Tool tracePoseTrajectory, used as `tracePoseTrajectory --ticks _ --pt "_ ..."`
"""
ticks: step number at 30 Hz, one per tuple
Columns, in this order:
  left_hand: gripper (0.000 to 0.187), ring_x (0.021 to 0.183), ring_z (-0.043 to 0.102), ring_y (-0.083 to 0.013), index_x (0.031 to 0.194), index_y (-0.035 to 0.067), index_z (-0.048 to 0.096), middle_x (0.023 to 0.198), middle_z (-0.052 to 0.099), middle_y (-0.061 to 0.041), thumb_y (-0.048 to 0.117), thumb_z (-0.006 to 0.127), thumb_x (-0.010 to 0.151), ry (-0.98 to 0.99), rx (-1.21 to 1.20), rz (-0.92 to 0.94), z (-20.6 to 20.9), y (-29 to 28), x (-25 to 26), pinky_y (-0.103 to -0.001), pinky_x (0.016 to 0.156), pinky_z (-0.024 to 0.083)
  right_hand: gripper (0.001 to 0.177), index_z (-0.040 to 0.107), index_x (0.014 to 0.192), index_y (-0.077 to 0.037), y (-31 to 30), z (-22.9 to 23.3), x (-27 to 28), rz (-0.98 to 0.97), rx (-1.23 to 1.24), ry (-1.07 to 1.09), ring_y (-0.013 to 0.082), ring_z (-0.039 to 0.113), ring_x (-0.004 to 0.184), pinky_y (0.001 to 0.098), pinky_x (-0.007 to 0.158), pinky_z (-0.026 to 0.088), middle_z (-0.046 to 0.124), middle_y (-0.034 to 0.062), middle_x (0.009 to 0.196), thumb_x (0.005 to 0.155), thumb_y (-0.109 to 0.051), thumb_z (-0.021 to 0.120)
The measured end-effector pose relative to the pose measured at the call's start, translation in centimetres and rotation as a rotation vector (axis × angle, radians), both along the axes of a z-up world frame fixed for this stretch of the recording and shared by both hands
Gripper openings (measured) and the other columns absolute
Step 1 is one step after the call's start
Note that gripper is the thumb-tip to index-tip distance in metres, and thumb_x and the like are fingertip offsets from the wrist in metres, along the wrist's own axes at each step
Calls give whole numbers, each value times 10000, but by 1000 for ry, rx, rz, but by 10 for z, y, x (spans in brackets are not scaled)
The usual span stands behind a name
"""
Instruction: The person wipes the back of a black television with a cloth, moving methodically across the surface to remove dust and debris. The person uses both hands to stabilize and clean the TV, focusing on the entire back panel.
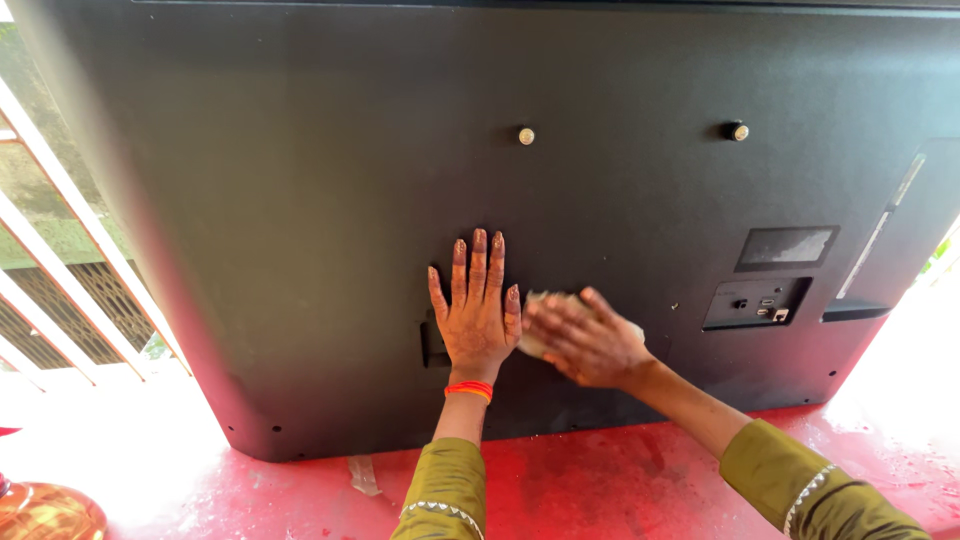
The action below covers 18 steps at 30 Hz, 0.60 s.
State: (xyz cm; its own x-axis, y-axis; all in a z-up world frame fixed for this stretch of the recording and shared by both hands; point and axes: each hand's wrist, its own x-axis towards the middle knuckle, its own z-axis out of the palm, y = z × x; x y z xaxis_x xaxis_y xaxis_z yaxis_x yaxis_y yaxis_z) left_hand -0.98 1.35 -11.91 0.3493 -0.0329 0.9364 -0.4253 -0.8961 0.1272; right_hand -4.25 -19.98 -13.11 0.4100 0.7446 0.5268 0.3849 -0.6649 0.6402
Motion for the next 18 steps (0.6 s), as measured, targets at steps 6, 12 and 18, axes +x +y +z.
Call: tracePoseTrajectory --ticks 6,12,18 --pt "506 1554 324 -236 1600 290 408 1671 365 -19 393 413 1105 -33 5 30 1 -2 0 -554 1276 164 578 549 1424 -135 -27 21 5 -141 164 12 311 485 1311 597 1111 291 519 156 1438 972 -489 486" --pt "495 1549 337 -248 1598 345 414 1672 367 -22 395 444 1106 -31 20 64 -1 -3 -1 -559 1270 171 658 421 1570 25 -63 56 -3 -218 683 -230 397 255 1574 630 1260 41 369 241 1650 1109 -436 336" --pt "501 1551 323 -259 1597 340 413 1671 361 -24 388 439 1100 -17 24 76 -5 -4 0 -569 1269 162 707 294 1648 15 -54 18 -3 -336 1126 -285 397 131 1620 611 1276 -17 237 213 1727 1137 -472 251"
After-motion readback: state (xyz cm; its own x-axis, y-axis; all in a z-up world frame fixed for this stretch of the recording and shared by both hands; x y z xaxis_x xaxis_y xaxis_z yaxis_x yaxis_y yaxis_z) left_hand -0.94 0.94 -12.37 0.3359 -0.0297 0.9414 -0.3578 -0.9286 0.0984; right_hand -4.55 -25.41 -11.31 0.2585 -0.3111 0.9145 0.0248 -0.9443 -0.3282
